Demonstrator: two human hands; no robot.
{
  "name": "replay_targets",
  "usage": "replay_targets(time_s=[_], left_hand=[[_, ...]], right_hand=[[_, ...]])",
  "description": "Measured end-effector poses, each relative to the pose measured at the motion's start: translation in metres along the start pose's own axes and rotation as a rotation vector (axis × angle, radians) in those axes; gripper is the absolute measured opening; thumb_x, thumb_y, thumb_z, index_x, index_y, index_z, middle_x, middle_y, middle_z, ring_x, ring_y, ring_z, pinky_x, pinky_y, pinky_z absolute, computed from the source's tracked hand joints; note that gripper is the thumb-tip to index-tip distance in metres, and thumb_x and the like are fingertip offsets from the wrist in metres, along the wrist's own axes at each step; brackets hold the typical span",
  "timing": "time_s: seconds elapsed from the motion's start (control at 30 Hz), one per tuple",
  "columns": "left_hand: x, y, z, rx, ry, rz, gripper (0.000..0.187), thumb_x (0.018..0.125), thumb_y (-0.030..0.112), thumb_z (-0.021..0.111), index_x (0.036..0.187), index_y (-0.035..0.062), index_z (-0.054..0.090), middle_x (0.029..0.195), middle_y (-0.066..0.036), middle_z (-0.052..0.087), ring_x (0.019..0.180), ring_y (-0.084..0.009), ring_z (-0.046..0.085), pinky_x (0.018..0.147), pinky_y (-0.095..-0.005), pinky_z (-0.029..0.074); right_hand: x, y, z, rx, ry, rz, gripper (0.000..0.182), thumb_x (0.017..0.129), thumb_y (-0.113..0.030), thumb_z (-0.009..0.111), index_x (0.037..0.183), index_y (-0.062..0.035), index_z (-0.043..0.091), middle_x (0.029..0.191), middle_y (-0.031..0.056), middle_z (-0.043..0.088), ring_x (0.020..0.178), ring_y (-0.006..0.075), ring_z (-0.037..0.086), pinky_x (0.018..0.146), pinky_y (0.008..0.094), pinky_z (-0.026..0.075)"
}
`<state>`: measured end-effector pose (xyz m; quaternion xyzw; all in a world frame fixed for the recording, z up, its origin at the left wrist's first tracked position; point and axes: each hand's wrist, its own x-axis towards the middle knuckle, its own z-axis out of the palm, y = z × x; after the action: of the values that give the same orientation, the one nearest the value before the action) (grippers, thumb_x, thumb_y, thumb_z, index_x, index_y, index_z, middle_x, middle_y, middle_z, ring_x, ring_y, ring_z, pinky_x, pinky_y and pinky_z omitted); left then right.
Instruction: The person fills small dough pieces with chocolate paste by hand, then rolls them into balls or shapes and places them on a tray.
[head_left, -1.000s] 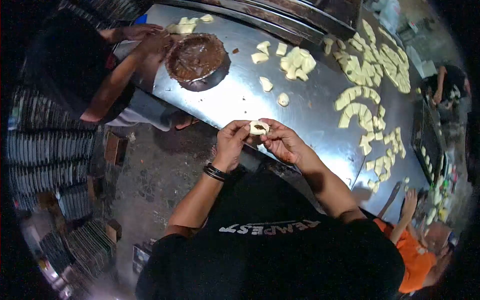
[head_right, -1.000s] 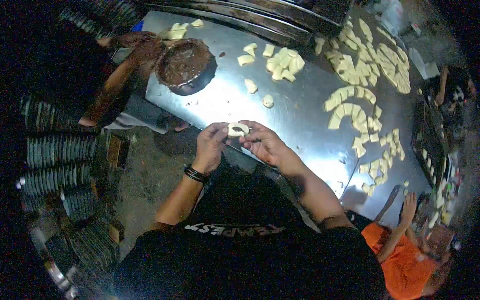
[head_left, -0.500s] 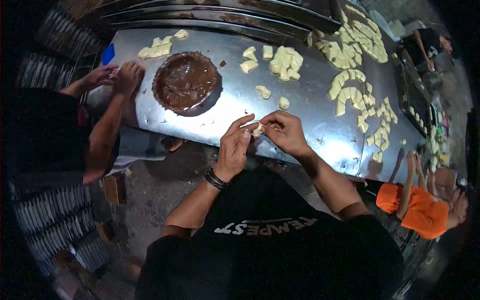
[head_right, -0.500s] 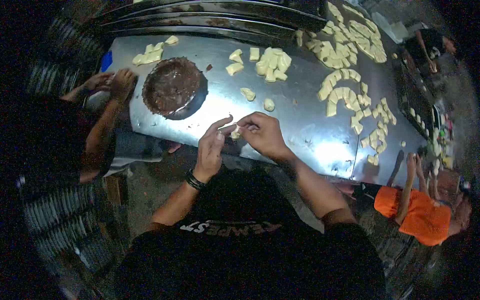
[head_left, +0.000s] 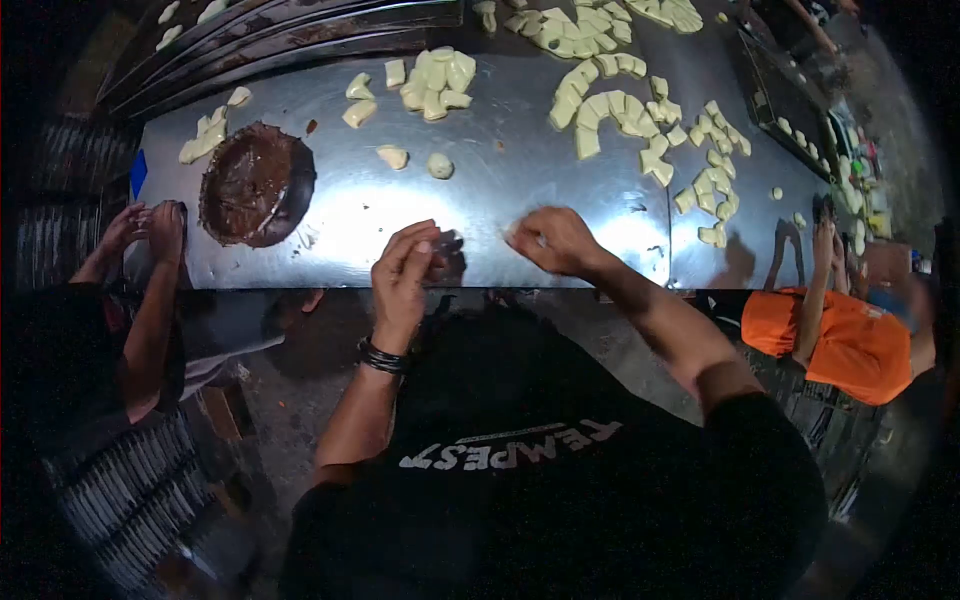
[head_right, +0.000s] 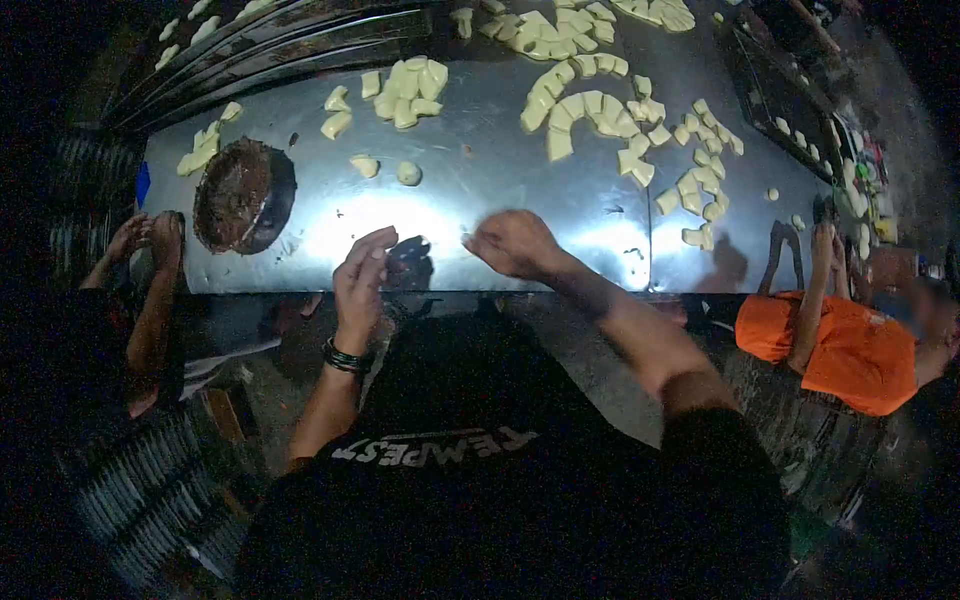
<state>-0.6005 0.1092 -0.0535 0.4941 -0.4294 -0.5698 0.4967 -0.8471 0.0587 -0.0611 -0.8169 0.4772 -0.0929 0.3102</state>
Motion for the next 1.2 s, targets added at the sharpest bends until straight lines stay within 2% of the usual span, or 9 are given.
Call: replay_targets(time_s=[0.13, 0.27, 0.33, 0.43, 0.67, 0.8, 0.97, 1.1, 1.2], left_hand=[[-0.02, -0.011, 0.014, -0.041, 0.131, -0.04, 0.023, 0.092, 0.016, 0.054, 0.104, -0.0008, 0.064, 0.112, -0.008, 0.058, 0.075, -0.0117, 0.06, 0.061, -0.0221, 0.046], [-0.042, -0.009, 0.01, -0.077, 0.273, -0.062, 0.023, 0.092, 0.016, 0.054, 0.103, -0.0022, 0.063, 0.112, -0.009, 0.059, 0.072, -0.011, 0.059, 0.058, -0.0222, 0.046], [-0.049, -0.015, -0.002, -0.057, 0.345, -0.037, 0.024, 0.092, 0.017, 0.054, 0.102, -0.002, 0.064, 0.112, -0.01, 0.059, 0.071, -0.0106, 0.059, 0.056, -0.0219, 0.046], [-0.054, -0.026, -0.015, -0.08, 0.41, -0.105, 0.024, 0.092, 0.017, 0.054, 0.103, -0.0011, 0.065, 0.111, -0.01, 0.059, 0.069, -0.0099, 0.057, 0.057, -0.0212, 0.045], [-0.001, 0.007, -0.058, -0.024, 0.178, -0.109, 0.023, 0.092, 0.017, 0.055, 0.103, -0.0004, 0.064, 0.11, -0.006, 0.06, 0.071, -0.0076, 0.055, 0.061, -0.0205, 0.045], [0.023, 0.006, -0.102, -0.061, 0.119, -0.182, 0.022, 0.092, 0.017, 0.055, 0.103, 0.002, 0.065, 0.11, -0.005, 0.059, 0.075, -0.0072, 0.054, 0.065, -0.0203, 0.045], [0.051, 0.024, -0.125, 0.019, -0.039, -0.154, 0.024, 0.092, 0.019, 0.054, 0.105, 0.0021, 0.064, 0.11, -0.005, 0.059, 0.077, -0.0079, 0.055, 0.065, -0.0205, 0.045], [0.052, 0.022, -0.143, -0.022, -0.019, -0.172, 0.027, 0.093, 0.023, 0.053, 0.108, 0.0018, 0.063, 0.107, -0.004, 0.059, 0.077, -0.0073, 0.054, 0.065, -0.0209, 0.046], [0.036, 0.022, -0.142, -0.07, 0.075, -0.205, 0.029, 0.092, 0.025, 0.054, 0.11, 0.0031, 0.062, 0.098, -0.002, 0.06, 0.071, -0.0063, 0.05, 0.067, -0.0217, 0.046]], right_hand=[[0.036, 0.006, 0.047, -0.055, 0.286, -0.186, 0.017, 0.077, -0.017, 0.056, 0.087, -0.0042, 0.062, 0.09, 0.0133, 0.062, 0.091, 0.0282, 0.055, 0.08, 0.0404, 0.042], [0.0, 0.051, 0.038, -0.089, -0.005, -0.646, 0.019, 0.077, -0.009, 0.054, 0.094, -0.0026, 0.06, 0.096, 0.0132, 0.057, 0.095, 0.0286, 0.052, 0.086, 0.0419, 0.04], [0.011, 0.083, 0.009, -0.135, -0.036, -0.609, 0.015, 0.079, -0.006, 0.052, 0.093, -0.0015, 0.056, 0.094, 0.0132, 0.053, 0.09, 0.0299, 0.05, 0.083, 0.0438, 0.039], [0.052, 0.067, 0.012, -0.148, 0.497, -0.312, 0.008, 0.077, -0.004, 0.054, 0.084, -0.0017, 0.052, 0.087, 0.016, 0.052, 0.082, 0.0347, 0.049, 0.077, 0.043, 0.038], [-0.002, 0.025, 0.025, -0.13, 0.259, -0.068, 0.011, 0.08, -0.006, 0.06, 0.088, -0.0007, 0.056, 0.085, 0.0126, 0.058, 0.081, 0.0281, 0.056, 0.076, 0.0367, 0.045], [0.04, 0.01, -0.006, 0.819, 0.196, 0.68, 0.013, 0.084, -0.013, 0.066, 0.089, -0.0037, 0.058, 0.082, 0.0014, 0.057, 0.079, 0.0103, 0.054, 0.075, 0.0242, 0.044], [0.125, -0.022, 0.004, 0.635, 0.381, 0.402, 0.024, 0.086, -0.024, 0.063, 0.089, -0.0009, 0.063, 0.083, 0.0095, 0.065, 0.08, 0.0138, 0.058, 0.075, 0.0261, 0.045], [0.148, -0.007, -0.01, 0.594, 0.115, 0.604, 0.046, 0.094, -0.04, 0.043, 0.1, 0.0009, 0.064, 0.094, 0.0173, 0.066, 0.085, 0.031, 0.061, 0.081, 0.0343, 0.045], [0.168, 0.018, -0.028, 0.151, 0.265, 0.343, 0.035, 0.086, -0.03, 0.052, 0.101, -0.0016, 0.065, 0.095, 0.0197, 0.065, 0.093, 0.0353, 0.061, 0.078, 0.0408, 0.048]])
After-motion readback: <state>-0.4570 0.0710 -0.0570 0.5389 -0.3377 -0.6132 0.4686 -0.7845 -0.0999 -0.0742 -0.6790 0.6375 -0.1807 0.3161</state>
